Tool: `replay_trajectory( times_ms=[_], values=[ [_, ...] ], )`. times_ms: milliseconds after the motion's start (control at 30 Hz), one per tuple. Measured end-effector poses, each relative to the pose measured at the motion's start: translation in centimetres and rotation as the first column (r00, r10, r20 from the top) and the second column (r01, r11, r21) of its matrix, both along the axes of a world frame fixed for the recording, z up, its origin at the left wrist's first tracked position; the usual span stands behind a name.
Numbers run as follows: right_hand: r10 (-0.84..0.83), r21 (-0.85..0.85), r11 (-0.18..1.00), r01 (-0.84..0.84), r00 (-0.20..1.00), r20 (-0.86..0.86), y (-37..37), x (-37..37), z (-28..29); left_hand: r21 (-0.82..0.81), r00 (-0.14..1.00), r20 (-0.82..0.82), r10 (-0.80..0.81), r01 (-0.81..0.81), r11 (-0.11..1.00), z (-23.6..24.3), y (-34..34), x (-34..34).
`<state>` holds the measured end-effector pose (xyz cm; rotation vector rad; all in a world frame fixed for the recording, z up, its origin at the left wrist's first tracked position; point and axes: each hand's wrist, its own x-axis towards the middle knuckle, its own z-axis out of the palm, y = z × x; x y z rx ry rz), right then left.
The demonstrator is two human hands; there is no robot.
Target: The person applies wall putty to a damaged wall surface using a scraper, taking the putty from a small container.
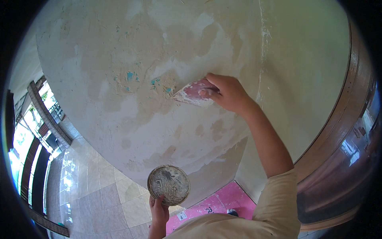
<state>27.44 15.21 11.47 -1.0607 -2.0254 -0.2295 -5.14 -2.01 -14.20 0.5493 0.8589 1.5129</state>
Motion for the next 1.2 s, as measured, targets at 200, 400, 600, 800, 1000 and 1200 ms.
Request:
replay_trajectory(
  times_ms=[200,400,600,800,1000,1200],
  values=[
    [-0.226,0.248,0.958,0.144,0.912,0.342,0.0,-3.4,5.7,0.009,1.000,0.016,0.019,-0.019,1.000,-1.2,0.0,-0.2],
    [-0.286,0.358,0.920,0.160,0.898,0.334,-1.1,-5.0,6.2,0.001,0.999,0.041,0.029,-0.029,1.000,-0.7,-0.1,-0.1],
    [-0.287,0.399,0.909,0.121,0.875,0.390,-1.5,-6.6,8.2,0.015,0.998,0.060,0.027,-0.028,1.000,0.1,0.6,1.3],
    [-0.294,0.405,0.907,0.117,0.864,0.409,-1.5,-7.3,9.0,0.029,0.997,0.077,0.001,-0.004,1.000,-0.7,1.1,2.7],
    [-0.311,0.387,0.910,0.148,0.861,0.402,-1.6,-8.0,8.9,0.015,0.993,0.113,0.026,-0.027,1.000,-0.1,0.6,3.4],
    [-0.349,0.430,0.888,0.164,0.849,0.397,-1.0,-7.9,8.8,0.037,0.993,0.110,0.044,-0.049,0.998,-1.3,0.3,3.2]
  ],
)
